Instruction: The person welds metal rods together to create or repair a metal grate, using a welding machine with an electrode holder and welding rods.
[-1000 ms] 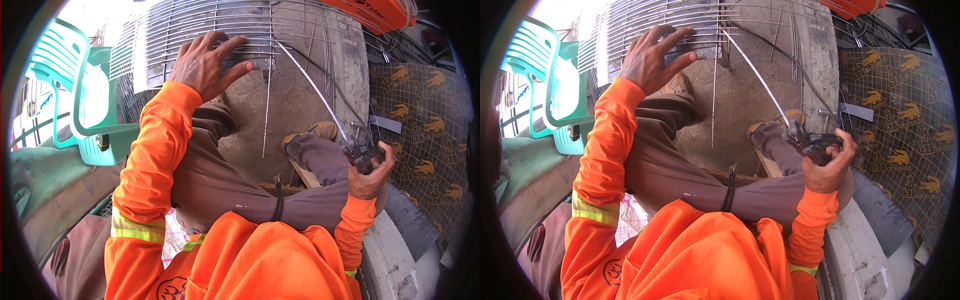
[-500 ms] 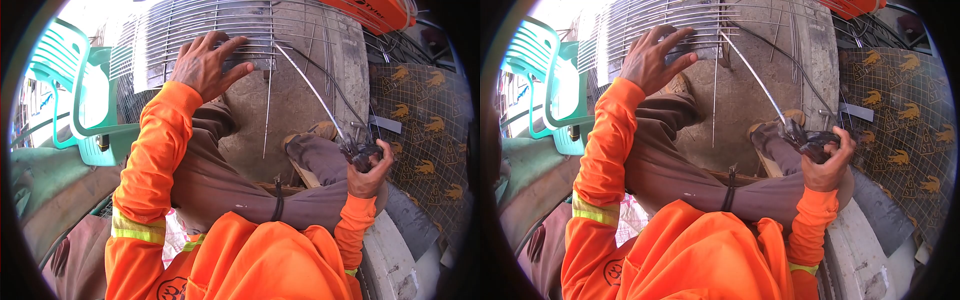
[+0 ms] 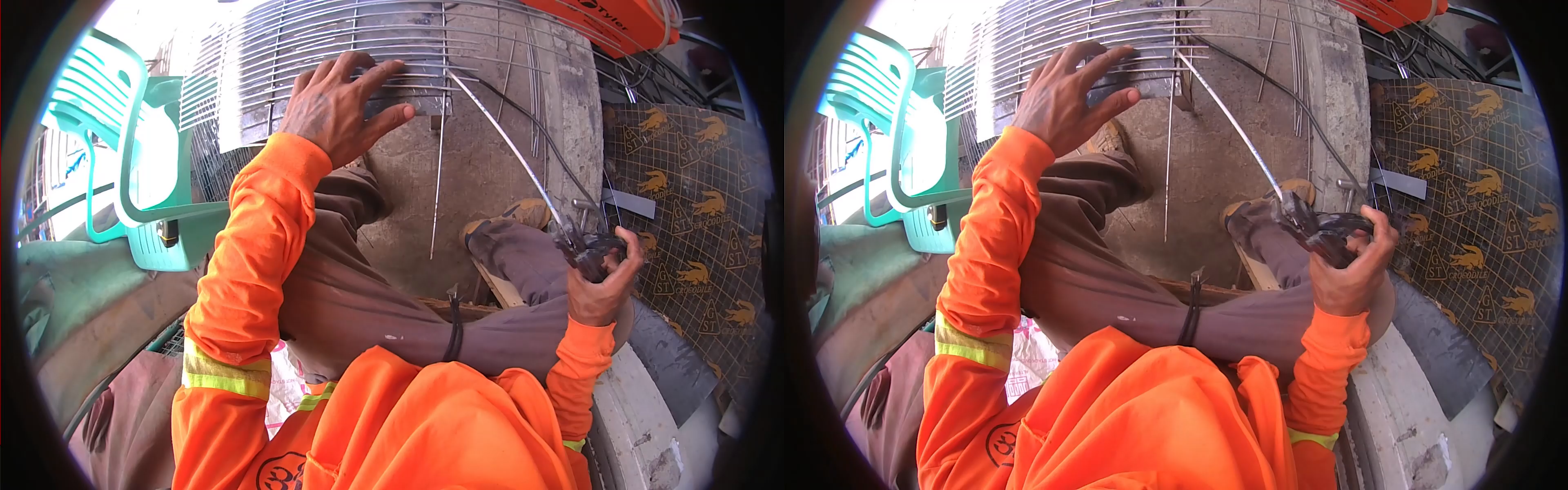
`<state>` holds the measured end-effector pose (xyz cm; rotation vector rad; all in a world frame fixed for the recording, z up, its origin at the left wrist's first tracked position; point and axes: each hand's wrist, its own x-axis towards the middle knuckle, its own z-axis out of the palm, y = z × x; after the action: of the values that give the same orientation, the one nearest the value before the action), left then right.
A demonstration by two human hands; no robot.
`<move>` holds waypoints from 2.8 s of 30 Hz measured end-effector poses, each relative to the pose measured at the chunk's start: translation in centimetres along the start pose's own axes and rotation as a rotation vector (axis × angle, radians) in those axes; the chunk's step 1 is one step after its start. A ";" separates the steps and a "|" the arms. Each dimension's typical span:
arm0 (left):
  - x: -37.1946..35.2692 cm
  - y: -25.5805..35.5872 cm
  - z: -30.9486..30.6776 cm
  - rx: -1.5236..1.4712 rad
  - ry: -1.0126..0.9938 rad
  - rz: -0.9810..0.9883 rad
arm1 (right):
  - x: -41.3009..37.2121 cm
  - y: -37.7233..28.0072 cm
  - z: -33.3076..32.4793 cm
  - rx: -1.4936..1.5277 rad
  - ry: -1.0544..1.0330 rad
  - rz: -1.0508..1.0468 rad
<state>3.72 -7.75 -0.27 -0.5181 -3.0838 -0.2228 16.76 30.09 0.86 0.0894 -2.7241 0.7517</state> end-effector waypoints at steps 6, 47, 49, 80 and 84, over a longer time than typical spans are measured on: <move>0.0 0.2 -0.2 -0.008 -0.008 -0.017 | 1.3 -1.3 -1.1 -0.037 -0.049 0.082; 0.0 0.0 0.0 -0.026 0.018 -0.004 | 8.7 -5.4 -2.2 -0.030 0.010 0.049; -0.1 0.0 0.1 -0.020 0.029 -0.003 | 11.0 -5.8 -2.1 -0.077 -0.036 0.009; 0.0 -0.2 0.2 -0.053 0.001 -0.020 | 2.4 -1.7 -3.0 -0.043 -0.011 0.007; -0.1 -0.2 0.2 -0.050 0.002 -0.019 | 1.8 -1.8 -2.5 0.047 -0.021 0.089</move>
<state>3.71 -7.90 -0.46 -0.4893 -3.0897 -0.3006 15.97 29.86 4.29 -0.0141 -2.7458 0.8448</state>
